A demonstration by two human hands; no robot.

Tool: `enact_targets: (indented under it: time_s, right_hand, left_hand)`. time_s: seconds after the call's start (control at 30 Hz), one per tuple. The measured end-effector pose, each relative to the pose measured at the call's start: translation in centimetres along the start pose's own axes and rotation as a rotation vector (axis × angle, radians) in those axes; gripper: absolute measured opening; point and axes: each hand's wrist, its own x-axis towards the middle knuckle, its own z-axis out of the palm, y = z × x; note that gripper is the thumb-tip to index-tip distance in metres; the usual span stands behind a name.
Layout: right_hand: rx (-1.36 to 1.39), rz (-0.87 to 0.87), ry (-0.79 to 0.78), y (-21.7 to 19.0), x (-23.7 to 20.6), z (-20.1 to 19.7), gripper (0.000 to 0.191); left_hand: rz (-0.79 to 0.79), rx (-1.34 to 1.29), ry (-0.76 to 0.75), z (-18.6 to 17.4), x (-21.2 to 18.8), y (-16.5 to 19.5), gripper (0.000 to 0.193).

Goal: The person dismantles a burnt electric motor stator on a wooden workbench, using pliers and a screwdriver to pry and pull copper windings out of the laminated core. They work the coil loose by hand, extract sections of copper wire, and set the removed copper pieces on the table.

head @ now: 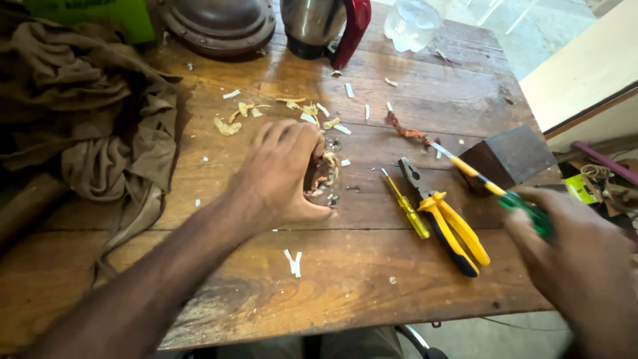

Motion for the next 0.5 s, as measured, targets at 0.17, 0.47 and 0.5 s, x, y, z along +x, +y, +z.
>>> enact_targets:
  time_s: [0.17,0.47,0.5]
  right_hand:
    - [0.163,0.191,-0.256,-2.8,-3.0,-3.6,0.048]
    - [0.233,-0.322,-0.255,-8.5,-1.4,-4.8,0.046]
    - [0.204,-0.314,-0.269,-8.5,-1.2,-5.1,0.046]
  left_hand:
    - [-0.005,0.013,0.006,0.7,-0.2,0.3,0.089]
    - [-0.001,0.037,-0.014,0.9,-0.2,0.3,0.099]
    - [0.001,0.045,-0.016,1.0,-0.2,0.1,0.100]
